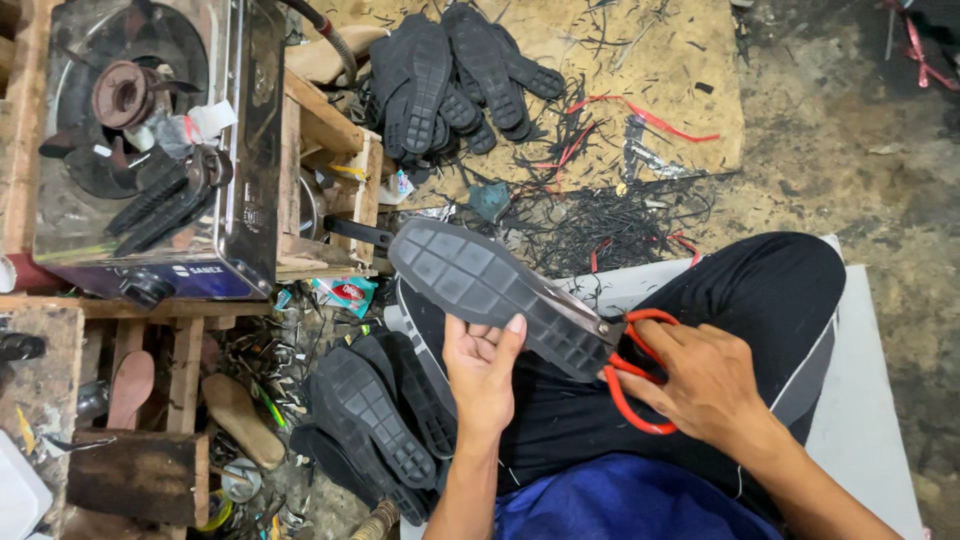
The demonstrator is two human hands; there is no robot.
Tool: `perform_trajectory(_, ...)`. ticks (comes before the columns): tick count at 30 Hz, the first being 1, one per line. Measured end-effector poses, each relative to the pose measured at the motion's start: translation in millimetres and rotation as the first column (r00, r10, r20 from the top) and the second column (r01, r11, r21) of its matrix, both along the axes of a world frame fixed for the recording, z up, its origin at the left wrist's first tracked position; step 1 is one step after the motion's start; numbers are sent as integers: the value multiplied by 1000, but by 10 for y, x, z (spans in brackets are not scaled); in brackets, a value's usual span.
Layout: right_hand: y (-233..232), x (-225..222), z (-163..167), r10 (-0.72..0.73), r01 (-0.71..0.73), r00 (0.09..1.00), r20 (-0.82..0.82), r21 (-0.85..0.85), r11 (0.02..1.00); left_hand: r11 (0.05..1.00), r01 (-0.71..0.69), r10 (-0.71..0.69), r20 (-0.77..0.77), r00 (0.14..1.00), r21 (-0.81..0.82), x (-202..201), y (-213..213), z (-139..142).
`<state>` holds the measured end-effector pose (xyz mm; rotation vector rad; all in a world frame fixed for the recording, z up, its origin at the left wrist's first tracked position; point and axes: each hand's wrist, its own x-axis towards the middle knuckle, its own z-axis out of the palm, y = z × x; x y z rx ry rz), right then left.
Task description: The person sits on the floor and uses red-handled shears to trim the edges of black rubber shoe soles. They pick up each sole, cut along the perimeter, and place the trimmed pieces aside, repeating the process for multiple soles.
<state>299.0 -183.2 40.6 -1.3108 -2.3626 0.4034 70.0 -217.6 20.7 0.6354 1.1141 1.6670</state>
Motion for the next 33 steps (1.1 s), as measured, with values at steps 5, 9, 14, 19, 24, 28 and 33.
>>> perform_trajectory(5,13,-78,34,-65,71,996,68,-88,994,1000,10,-9,-23,1000,4,76,-67,-25)
perform_trajectory(9,-36,-82,-8,-39,44,999,33,-149,988,993,-114,116,-55,992,39,-45,-19,-15)
perform_trajectory(14,-116,-76,-34,-13,14,1000,20,-78,997,978,-183,197,-151,969,103,-131,2,87)
perform_trajectory(19,-123,-96,23,-42,46,998,41,-113,992,987,-139,147,-110,983,81,-112,-7,147)
perform_trajectory(24,-92,-201,96,-77,76,997,-26,-30,997,999,-39,42,-80,996,36,16,-90,144)
perform_trajectory(28,-43,-202,97,-78,78,997,18,-51,996,999,-34,35,-58,998,17,42,-127,140)
perform_trajectory(33,-69,-156,51,-48,49,999,11,-57,997,1000,2,-4,-101,995,-17,-67,-139,130)
